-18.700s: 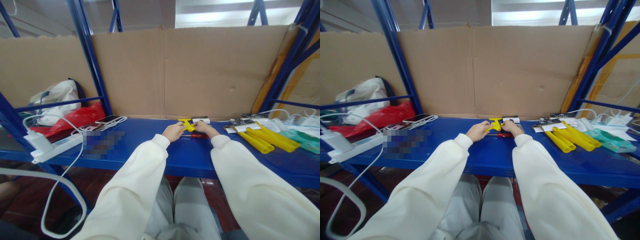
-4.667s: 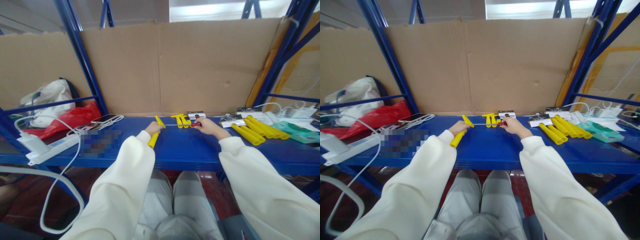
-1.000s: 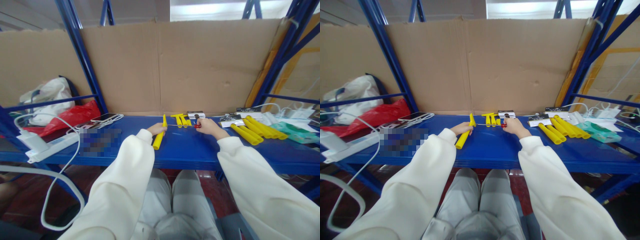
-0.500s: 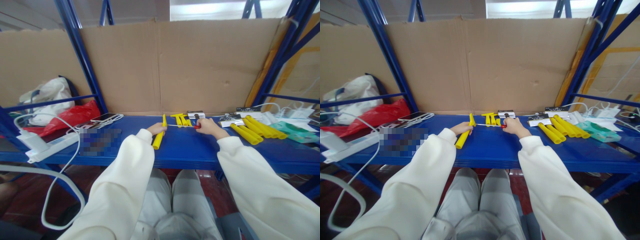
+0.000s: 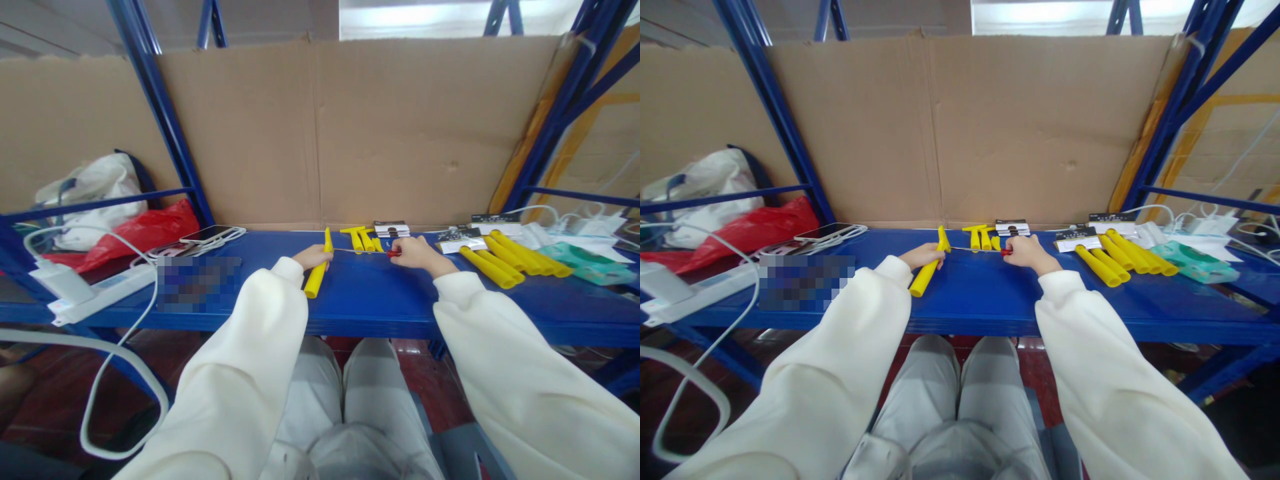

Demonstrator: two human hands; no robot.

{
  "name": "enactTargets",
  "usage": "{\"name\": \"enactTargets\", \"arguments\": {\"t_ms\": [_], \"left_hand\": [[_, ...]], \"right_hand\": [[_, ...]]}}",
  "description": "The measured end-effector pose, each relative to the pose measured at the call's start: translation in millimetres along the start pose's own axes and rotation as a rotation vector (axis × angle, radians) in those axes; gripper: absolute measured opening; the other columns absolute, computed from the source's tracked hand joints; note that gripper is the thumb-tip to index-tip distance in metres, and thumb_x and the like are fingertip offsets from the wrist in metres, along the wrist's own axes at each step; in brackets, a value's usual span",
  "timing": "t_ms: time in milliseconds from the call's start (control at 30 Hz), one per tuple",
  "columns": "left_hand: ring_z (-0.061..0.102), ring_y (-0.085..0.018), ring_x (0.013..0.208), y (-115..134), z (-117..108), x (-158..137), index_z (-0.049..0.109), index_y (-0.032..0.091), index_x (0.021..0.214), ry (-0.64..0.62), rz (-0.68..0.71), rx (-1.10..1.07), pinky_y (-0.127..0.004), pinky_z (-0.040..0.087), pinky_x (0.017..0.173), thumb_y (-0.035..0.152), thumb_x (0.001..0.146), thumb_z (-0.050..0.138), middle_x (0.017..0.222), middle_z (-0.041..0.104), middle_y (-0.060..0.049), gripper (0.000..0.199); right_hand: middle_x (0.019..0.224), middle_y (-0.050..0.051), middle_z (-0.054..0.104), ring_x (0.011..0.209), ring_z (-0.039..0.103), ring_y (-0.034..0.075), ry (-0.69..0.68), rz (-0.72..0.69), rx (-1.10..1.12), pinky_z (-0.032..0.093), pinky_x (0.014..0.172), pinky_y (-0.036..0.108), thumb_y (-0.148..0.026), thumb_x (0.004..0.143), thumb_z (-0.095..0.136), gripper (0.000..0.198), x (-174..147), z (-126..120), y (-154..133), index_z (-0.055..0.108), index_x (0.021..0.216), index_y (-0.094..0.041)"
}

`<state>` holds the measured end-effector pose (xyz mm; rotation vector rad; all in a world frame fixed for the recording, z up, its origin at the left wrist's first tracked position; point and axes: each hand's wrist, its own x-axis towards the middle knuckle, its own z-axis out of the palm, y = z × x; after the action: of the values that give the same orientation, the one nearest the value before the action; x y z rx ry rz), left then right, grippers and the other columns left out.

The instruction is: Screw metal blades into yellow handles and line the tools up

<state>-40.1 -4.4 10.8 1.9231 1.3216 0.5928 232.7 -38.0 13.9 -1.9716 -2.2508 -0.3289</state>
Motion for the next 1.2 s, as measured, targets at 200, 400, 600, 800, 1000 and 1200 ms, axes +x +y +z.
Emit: {"name": "enactTargets", "arguments": {"t_ms": [200,400,600,800,1000,1200], "left_hand": [[0.056,-0.015,0.052,-3.7,-0.5,3.2,0.054,0.018,0.052,-0.007,0.015,-0.005,-0.026,0.046,0.057,0.014,0.066,0.051,0.051,0.058,-0.001,0.015],[0.055,-0.014,0.051,-2.6,-0.9,2.0,0.054,0.018,0.052,-0.014,0.009,-0.002,-0.025,0.045,0.056,0.014,0.066,0.051,0.050,0.058,-0.001,0.015],[0.055,-0.014,0.051,-2.5,-1.1,1.1,0.054,0.018,0.051,-0.017,0.022,0.002,-0.025,0.044,0.055,0.014,0.067,0.051,0.051,0.059,-0.002,0.016],[0.050,-0.012,0.048,-1.7,-1.5,0.3,0.054,0.018,0.046,-0.002,0.023,0.054,-0.024,0.040,0.052,0.012,0.068,0.049,0.050,0.059,-0.002,0.024],[0.048,-0.012,0.047,-2.5,-1.9,0.5,0.053,0.018,0.044,0.026,0.026,0.087,-0.024,0.039,0.051,0.010,0.068,0.049,0.049,0.059,-0.002,0.026],[0.048,-0.012,0.047,-3.8,-2.4,1.3,0.053,0.018,0.044,0.025,0.021,0.089,-0.024,0.038,0.050,0.010,0.069,0.050,0.048,0.058,-0.002,0.026]], "right_hand": [[0.084,0.007,0.074,0.074,0.065,0.021,0.001,-0.005,0.054,0.038,0.062,0.027,-0.027,0.078,0.064,0.015,0.8,2.6,0.8,0.067,0.090,-0.021],[0.088,0.008,0.076,0.087,0.068,0.025,-0.009,-0.008,0.028,0.040,0.070,0.029,-0.028,0.080,0.059,0.015,-0.2,0.1,-0.9,0.069,0.089,-0.021],[0.080,0.005,0.074,0.075,0.065,0.021,0.010,-0.032,0.028,0.038,0.063,0.027,-0.028,0.078,0.063,0.011,2.2,4.9,3.0,0.068,0.085,-0.022],[0.085,0.007,0.075,0.073,0.065,0.020,0.008,-0.026,0.073,0.040,0.062,0.026,-0.027,0.078,0.063,0.016,0.2,3.9,1.0,0.069,0.092,-0.020],[0.087,0.007,0.076,0.084,0.068,0.024,-0.019,-0.011,0.029,0.041,0.069,0.028,-0.031,0.081,0.058,0.017,-2.0,-1.8,-3.0,0.070,0.090,-0.022],[0.081,0.006,0.073,0.070,0.064,0.020,0.006,-0.011,0.043,0.038,0.060,0.026,-0.029,0.077,0.065,0.015,-0.4,2.4,-0.4,0.066,0.090,-0.021]]}}
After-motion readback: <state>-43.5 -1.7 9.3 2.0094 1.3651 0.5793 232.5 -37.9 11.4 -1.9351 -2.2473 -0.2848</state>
